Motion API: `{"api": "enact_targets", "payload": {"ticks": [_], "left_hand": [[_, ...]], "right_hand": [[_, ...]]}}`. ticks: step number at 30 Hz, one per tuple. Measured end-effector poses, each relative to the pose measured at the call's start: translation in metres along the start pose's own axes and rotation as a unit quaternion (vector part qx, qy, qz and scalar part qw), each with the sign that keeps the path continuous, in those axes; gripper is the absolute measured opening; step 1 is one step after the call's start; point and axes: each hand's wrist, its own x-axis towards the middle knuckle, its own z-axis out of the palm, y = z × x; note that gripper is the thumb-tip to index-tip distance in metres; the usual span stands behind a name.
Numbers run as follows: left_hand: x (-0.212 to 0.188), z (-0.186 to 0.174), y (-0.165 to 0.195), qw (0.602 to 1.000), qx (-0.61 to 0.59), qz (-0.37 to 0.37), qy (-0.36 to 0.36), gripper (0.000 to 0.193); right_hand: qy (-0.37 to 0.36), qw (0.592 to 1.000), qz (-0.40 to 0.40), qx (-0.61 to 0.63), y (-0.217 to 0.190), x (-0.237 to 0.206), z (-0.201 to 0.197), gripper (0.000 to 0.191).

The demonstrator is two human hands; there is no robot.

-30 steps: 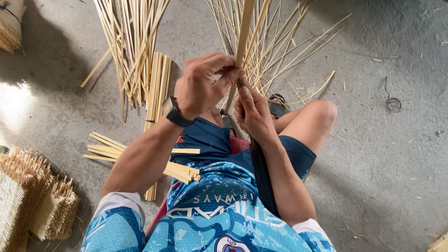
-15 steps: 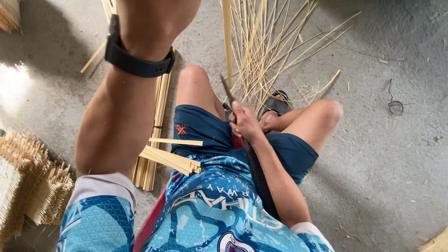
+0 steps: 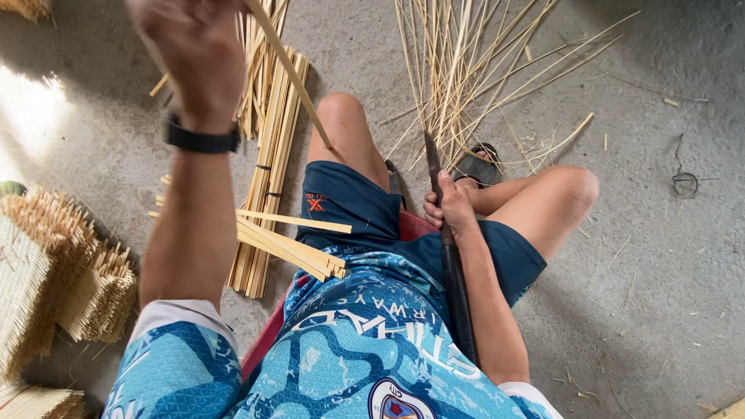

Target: The person sits on the floor and splits thin bamboo strips into narrower slats using a large curved knife, drawing each strip against the blade by hand. Finished slats are placed onto a growing pile beside them, with scrap pieces tossed aside.

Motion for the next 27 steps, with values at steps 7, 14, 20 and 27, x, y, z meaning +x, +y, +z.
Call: {"api": "enact_targets", "payload": {"ticks": [7,14,20,27], "left_hand": [[-0.131,0.041,-0.006,0.862,-0.17,-0.467,-0.099,0.018],[-0.121,0.036,0.001,0.787,-0.322,-0.518,0.095,0.04],[-0.116,0.037,0.014,0.794,-0.354,-0.492,0.028,0.03],[-0.109,0.04,0.03,0.766,-0.451,-0.458,0.004,0.034]], "right_hand": [[-0.022,1.0,-0.005,0.005,-0.006,-0.006,0.003,0.031],[0.013,1.0,-0.018,-0.004,-0.011,-0.008,0.006,0.032],[0.025,0.999,-0.022,-0.03,-0.012,-0.007,0.007,0.034],[0.016,1.0,-0.013,-0.011,-0.01,-0.006,0.001,0.032]]}}
